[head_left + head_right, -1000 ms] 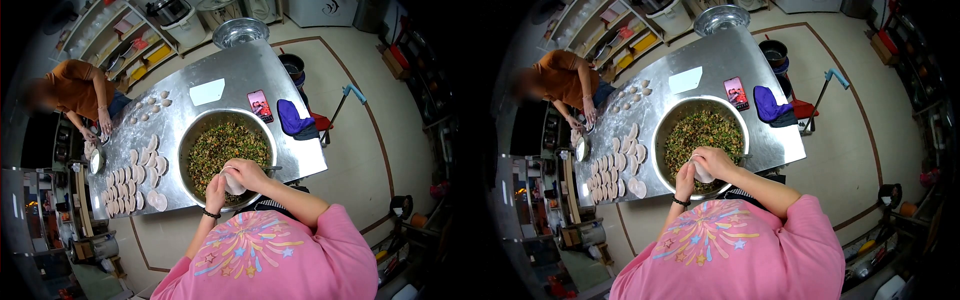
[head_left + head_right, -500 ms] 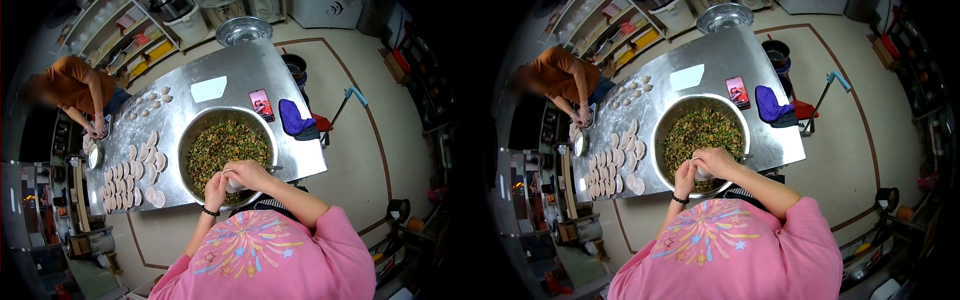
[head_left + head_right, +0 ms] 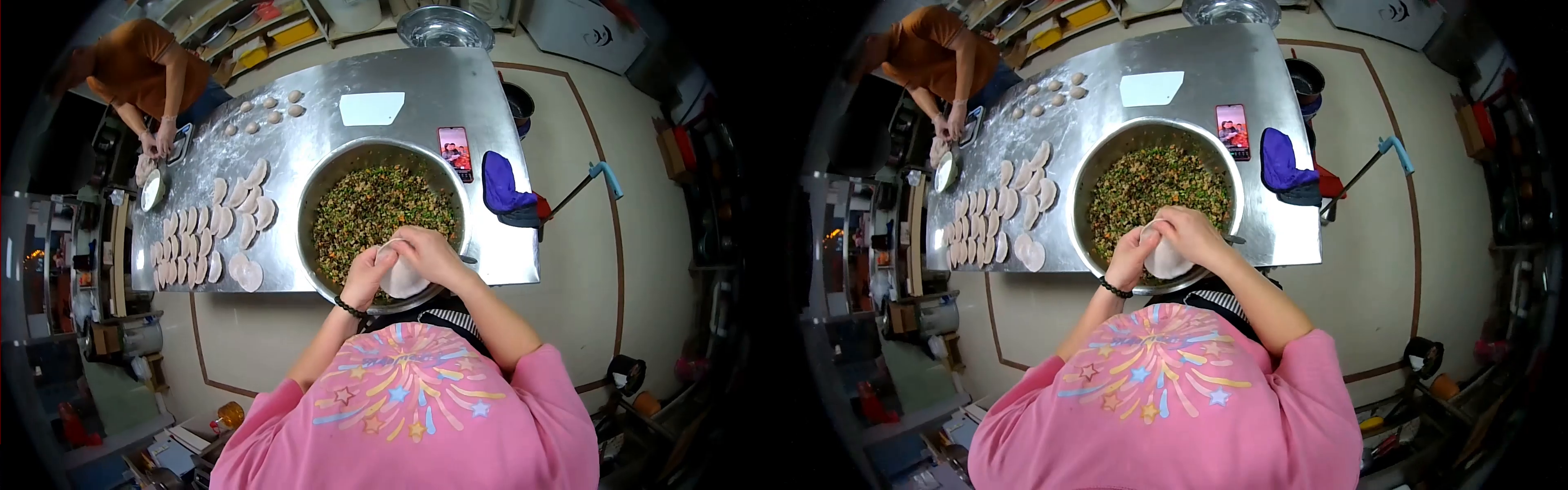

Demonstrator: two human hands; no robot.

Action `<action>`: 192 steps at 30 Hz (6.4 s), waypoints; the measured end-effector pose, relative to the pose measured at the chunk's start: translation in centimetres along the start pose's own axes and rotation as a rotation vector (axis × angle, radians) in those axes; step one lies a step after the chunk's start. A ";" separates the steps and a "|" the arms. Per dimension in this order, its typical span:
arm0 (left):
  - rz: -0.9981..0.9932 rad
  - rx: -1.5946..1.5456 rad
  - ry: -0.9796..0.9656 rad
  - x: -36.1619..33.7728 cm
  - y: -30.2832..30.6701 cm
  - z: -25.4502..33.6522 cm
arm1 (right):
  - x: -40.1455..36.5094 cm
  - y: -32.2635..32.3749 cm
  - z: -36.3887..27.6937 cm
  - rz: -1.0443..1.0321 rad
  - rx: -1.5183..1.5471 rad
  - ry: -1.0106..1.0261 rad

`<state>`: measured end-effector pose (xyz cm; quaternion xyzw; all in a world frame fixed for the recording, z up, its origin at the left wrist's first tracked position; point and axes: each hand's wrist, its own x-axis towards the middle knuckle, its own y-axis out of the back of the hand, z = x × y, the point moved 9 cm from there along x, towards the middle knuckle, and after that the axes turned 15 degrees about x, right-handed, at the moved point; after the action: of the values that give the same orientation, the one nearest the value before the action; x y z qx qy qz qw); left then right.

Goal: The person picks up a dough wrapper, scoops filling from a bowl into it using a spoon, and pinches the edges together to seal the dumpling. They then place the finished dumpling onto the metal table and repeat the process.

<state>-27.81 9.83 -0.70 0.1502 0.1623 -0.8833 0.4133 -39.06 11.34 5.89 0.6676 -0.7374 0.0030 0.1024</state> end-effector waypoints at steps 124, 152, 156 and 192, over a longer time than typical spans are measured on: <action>-0.278 -0.953 0.046 1.1 -1.1 3.8 | -4.5 4.4 -6.8 0.171 -0.534 0.286; -0.241 -0.874 0.113 1.2 -0.4 2.1 | -3.7 1.8 -8.0 -0.040 -0.673 0.350; -0.271 -0.815 0.156 0.6 -0.7 2.2 | -3.0 2.3 -10.2 -0.098 -0.630 0.437; -0.269 -0.915 0.113 0.6 0.7 2.5 | -3.2 7.1 -12.0 0.037 -0.815 0.423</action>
<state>-27.99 7.96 1.21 -0.0217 0.5744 -0.7575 0.3094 -43.98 16.95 18.05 0.5444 -0.6531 -0.1491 0.5048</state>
